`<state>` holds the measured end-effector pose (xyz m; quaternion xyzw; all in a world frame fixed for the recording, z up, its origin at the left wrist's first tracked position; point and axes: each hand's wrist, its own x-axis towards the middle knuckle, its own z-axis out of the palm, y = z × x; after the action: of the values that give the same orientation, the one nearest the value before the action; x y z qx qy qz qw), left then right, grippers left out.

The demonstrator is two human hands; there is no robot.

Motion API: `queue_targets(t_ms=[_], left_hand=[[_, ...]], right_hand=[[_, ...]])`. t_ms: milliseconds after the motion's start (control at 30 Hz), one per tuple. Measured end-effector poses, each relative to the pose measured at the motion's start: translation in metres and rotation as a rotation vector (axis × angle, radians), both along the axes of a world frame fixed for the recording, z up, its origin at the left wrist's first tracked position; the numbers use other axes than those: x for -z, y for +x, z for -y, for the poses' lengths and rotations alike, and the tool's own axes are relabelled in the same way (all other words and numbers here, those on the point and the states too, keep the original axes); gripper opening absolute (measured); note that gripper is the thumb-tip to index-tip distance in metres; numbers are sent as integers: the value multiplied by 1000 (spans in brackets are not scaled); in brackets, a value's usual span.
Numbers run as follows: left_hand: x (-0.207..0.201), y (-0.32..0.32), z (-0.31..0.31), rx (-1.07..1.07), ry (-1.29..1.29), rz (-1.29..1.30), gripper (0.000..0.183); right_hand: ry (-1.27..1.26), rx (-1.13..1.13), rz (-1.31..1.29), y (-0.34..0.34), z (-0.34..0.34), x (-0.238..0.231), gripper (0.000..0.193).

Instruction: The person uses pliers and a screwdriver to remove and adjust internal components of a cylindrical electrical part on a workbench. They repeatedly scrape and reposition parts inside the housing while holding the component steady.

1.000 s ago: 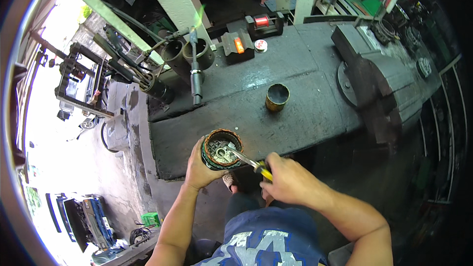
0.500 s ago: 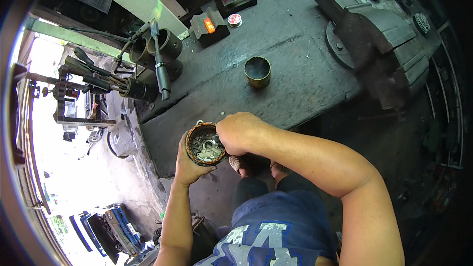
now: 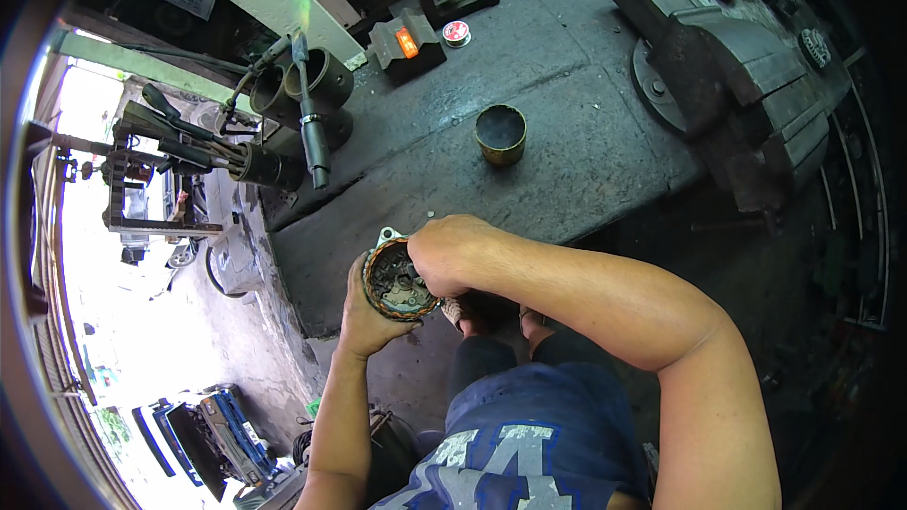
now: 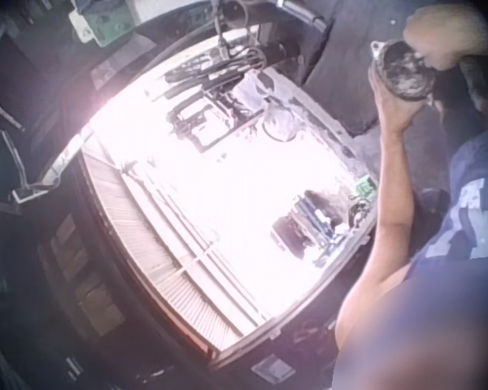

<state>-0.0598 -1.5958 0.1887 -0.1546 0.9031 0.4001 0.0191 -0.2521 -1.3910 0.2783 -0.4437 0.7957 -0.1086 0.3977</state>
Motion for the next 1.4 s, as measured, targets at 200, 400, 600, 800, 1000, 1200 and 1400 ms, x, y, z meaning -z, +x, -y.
queue_targets(t_ms=[200, 400, 600, 800, 1000, 1200, 1400], left_hand=[[-7, -4, -4, -11, -9, 16, 141], [-13, -8, -5, 22, -17, 19, 139], [-10, -3, -1, 20, 29, 28, 142], [-4, 3, -2, 3, -31, 2, 141], [-4, 1, -2, -20, -4, 23, 142], [-12, -5, -5, 24, -39, 33, 142], [-18, -8, -6, 43, -47, 57, 143]], right_hand=[[4, -44, -3, 3, 6, 1, 27], [-116, -38, -320, 28, -5, 2, 24], [1, -65, -315, 42, -5, 5, 29], [-30, -60, -277, 41, -11, 3, 33], [-40, -24, -131, 33, -22, -7, 24], [-86, -19, -122, 34, -18, -8, 21], [-75, -34, -121, 33, -17, -7, 20]])
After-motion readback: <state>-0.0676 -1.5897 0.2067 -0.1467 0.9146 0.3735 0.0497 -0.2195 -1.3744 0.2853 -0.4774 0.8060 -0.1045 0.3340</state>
